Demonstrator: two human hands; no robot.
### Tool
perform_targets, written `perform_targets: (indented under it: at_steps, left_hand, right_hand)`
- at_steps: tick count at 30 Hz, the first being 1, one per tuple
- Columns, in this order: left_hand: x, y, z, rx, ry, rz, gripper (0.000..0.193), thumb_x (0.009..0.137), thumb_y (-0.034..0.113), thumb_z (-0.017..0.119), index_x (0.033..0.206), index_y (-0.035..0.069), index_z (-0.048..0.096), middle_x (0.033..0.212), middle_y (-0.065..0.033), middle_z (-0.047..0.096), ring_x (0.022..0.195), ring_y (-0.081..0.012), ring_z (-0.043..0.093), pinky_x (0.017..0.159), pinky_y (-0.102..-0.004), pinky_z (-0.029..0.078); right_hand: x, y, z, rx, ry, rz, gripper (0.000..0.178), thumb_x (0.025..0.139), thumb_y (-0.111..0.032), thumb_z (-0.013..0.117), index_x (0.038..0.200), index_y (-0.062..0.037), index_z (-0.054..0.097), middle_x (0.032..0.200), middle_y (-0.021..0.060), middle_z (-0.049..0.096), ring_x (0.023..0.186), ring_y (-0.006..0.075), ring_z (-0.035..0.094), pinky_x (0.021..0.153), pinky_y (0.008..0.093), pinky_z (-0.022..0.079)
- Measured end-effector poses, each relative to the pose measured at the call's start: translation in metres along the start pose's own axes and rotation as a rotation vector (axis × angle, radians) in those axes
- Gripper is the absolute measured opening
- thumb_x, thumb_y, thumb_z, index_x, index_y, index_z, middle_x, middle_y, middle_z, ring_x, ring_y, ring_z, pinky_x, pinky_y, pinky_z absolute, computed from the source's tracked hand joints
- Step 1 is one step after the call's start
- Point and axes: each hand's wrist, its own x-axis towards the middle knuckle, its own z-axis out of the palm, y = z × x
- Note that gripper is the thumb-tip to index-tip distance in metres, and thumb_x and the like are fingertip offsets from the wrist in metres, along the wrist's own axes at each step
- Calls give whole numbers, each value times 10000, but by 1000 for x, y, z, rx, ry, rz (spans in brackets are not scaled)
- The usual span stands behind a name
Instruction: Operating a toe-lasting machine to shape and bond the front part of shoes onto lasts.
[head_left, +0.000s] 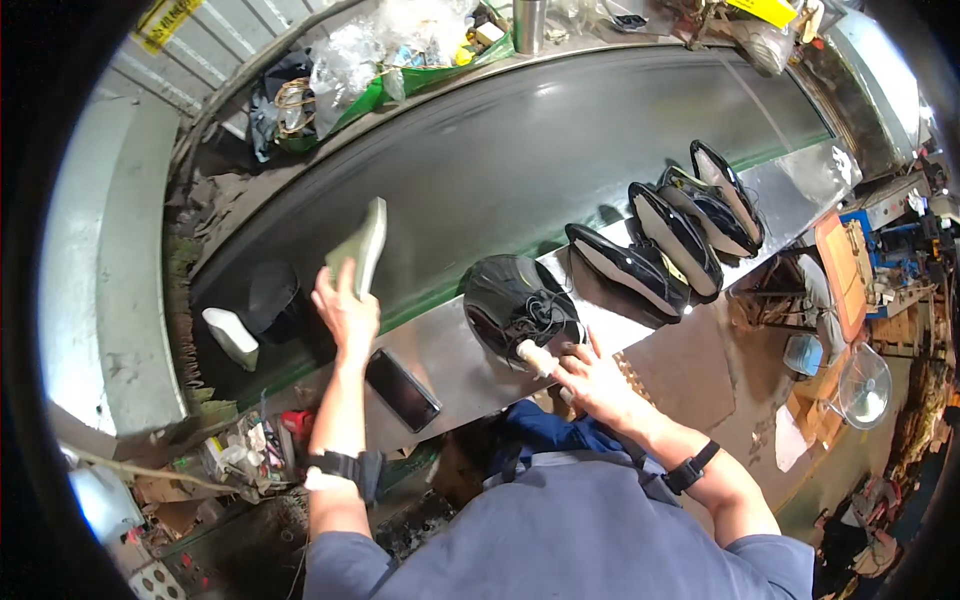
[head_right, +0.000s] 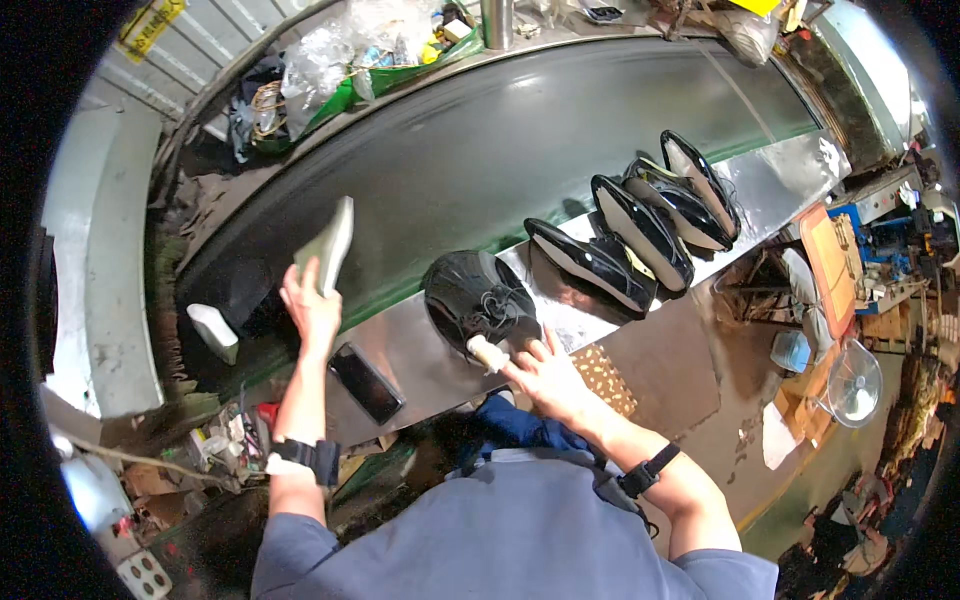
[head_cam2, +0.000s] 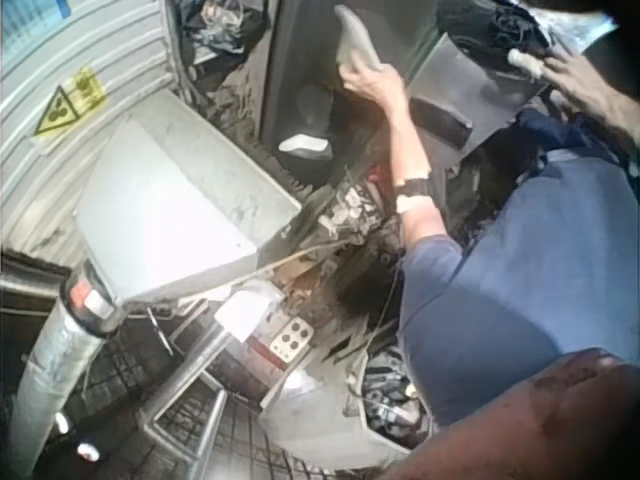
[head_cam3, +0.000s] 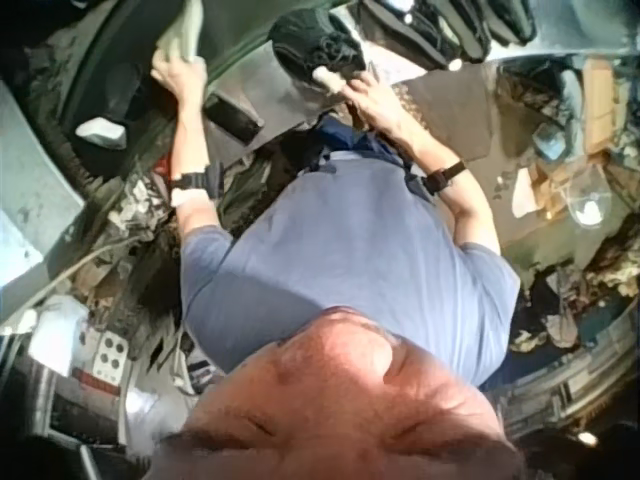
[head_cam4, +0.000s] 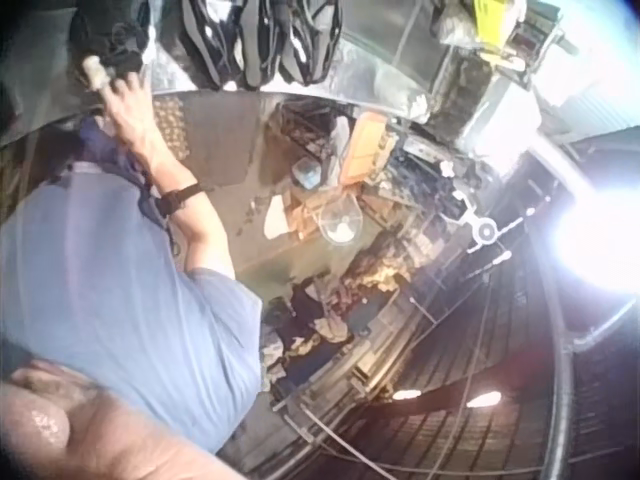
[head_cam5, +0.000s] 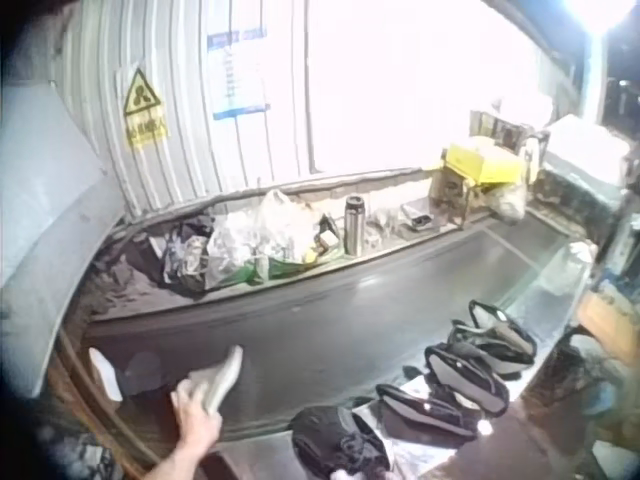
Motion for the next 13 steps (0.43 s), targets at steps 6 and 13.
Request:
perform_targets:
  at_steps: [6, 13]
  left_hand:
    - [-99, 98, -60, -170, -54, 326, 413, 671, 22, 706, 1069, 130, 694, 1334, -159, 512, 1250, -371, 482, 1006, -510, 466]
    - [-201, 204, -20, -181, -74, 730, 292, 805, 257, 735, 1094, 294, 746, 1297, -56, 546, 1280, -234, 441, 1048, -450, 383]
  right_hand:
    - [-6, 14, -49, 629, 328, 494, 289, 838, -102, 794, 1063, -10, 637, 880, 180, 652, 890, 360, 644, 823, 429, 519]
    - [2, 30, -87, 1263, 432, 535, 705, 944, -47, 728, 1540, -71, 354, 906, -5, 625, 802, 46, 577, 709, 218, 477]
